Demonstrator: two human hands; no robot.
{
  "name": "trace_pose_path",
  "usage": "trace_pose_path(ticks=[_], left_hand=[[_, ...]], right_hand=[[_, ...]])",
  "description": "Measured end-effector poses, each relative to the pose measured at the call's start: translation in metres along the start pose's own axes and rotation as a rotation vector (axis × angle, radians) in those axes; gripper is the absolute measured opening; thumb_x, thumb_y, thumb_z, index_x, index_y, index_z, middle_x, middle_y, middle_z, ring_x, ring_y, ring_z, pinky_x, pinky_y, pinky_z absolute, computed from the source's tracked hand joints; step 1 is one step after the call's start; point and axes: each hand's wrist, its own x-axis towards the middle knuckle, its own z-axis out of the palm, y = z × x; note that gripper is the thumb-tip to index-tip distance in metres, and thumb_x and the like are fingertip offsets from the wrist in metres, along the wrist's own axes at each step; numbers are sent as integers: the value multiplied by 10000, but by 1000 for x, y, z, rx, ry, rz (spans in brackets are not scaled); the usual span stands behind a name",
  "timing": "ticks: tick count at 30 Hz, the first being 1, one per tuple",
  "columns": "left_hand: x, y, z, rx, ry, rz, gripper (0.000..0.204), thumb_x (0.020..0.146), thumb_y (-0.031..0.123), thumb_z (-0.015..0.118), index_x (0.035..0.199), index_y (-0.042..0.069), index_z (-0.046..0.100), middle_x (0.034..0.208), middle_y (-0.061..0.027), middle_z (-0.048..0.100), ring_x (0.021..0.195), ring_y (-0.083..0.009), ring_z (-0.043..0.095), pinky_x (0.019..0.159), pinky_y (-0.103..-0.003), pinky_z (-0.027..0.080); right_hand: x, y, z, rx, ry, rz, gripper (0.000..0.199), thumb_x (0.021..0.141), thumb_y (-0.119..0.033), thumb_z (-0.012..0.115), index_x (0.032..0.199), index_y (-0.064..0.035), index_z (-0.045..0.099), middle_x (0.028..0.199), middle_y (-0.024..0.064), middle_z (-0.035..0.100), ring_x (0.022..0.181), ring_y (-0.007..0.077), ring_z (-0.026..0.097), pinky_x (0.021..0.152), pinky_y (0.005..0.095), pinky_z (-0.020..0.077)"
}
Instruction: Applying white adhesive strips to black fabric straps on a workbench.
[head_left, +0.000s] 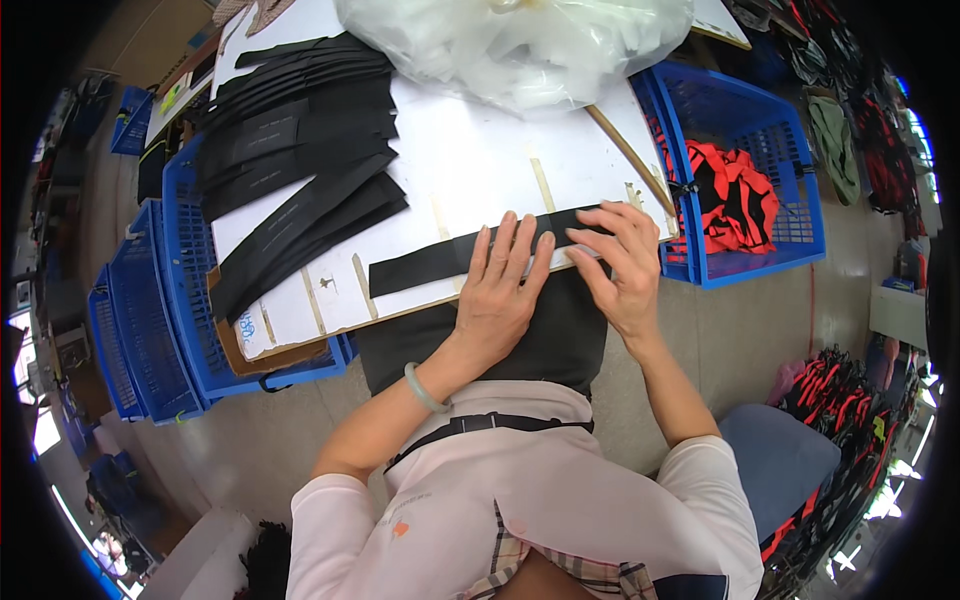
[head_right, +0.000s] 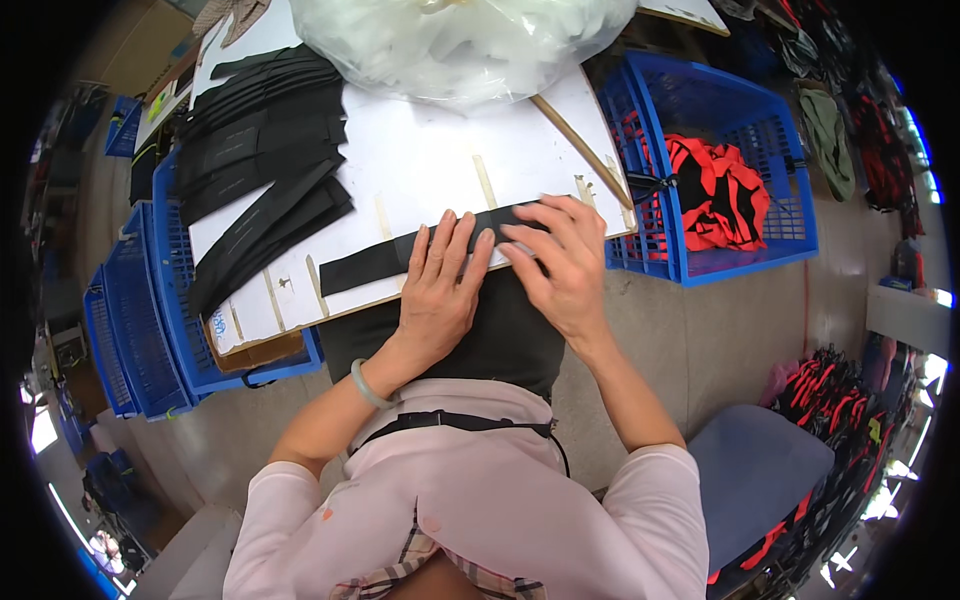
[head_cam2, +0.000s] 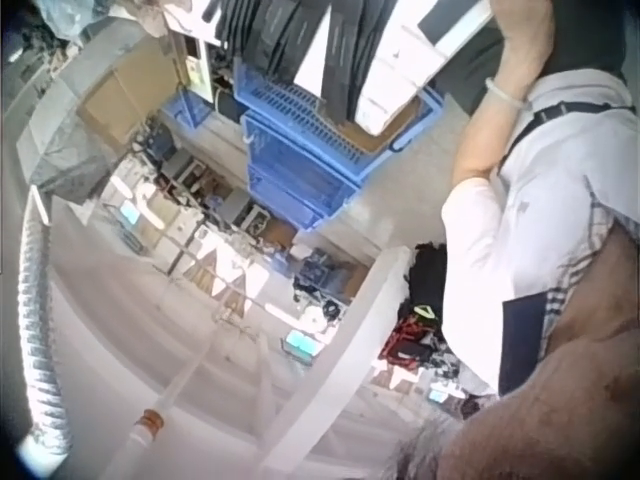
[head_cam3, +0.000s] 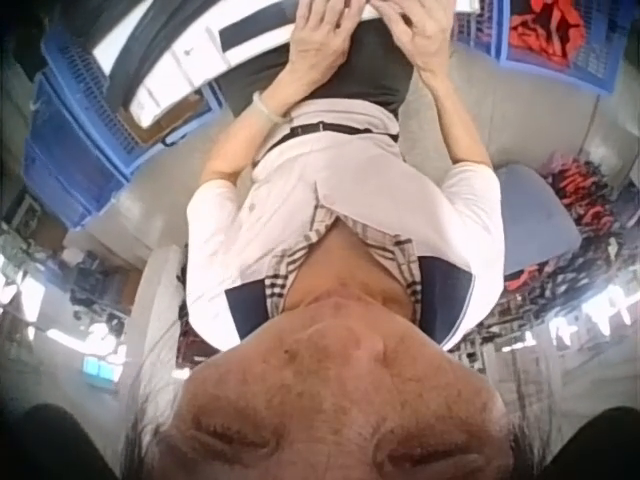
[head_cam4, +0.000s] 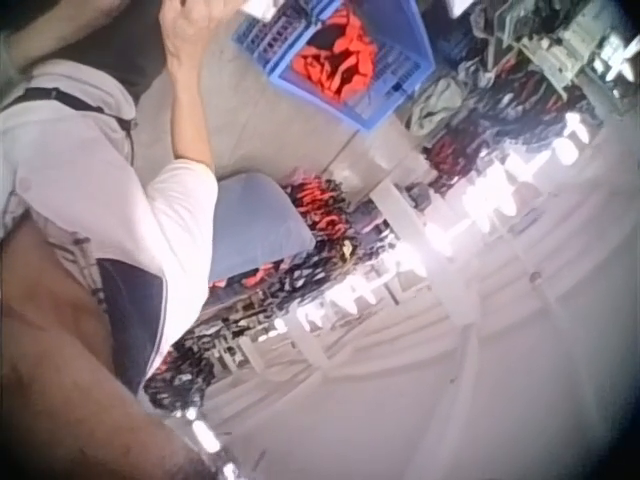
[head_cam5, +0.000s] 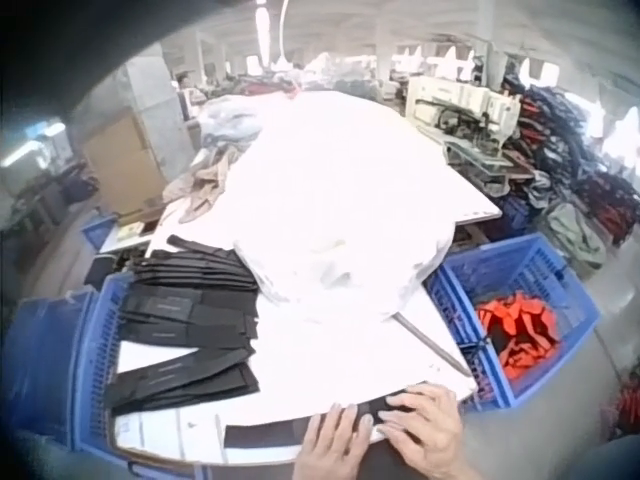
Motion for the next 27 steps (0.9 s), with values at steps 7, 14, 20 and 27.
trace_pose_path(ticks=[7, 14, 20, 27], left_hand=[[5, 9, 8, -243, 27, -256, 458, 909, 144, 588, 1348, 55, 493, 1345, -119, 517, 1281, -271, 471, 1074, -444, 343], [2, 5, 10, -25, 67, -58, 448, 932, 172, 504, 1377, 126, 501, 1393, -126, 494, 1296, -308, 464, 1084, -472, 328], [-1, 2, 11, -9, 20, -68, 450, 915, 161, 477, 1357, 93, 528, 1403, -172, 476, 1319, -358, 436, 1099, -500, 302], [-2, 1, 11, 30, -13, -43, 512, 909, 146, 468, 1419, 104, 446, 1456, -166, 420, 1356, -354, 390, 1117, -491, 284]], right_hand=[[71, -58, 79, 227, -449, -259, 236, 654, -111, 784, 849, -71, 657, 859, 53, 607, 920, 242, 559, 860, 363, 403], [85, -61, 98, 241, -722, -174, 204, 650, -130, 794, 752, -80, 625, 787, 47, 591, 849, 238, 553, 785, 355, 396], [80, -59, 114, 232, -623, -227, 204, 624, -176, 797, 713, -91, 635, 785, 41, 611, 849, 246, 572, 796, 371, 409], [76, -61, 111, 321, -604, -155, 179, 649, -146, 793, 731, -79, 649, 773, 22, 654, 821, 203, 576, 800, 338, 399]])
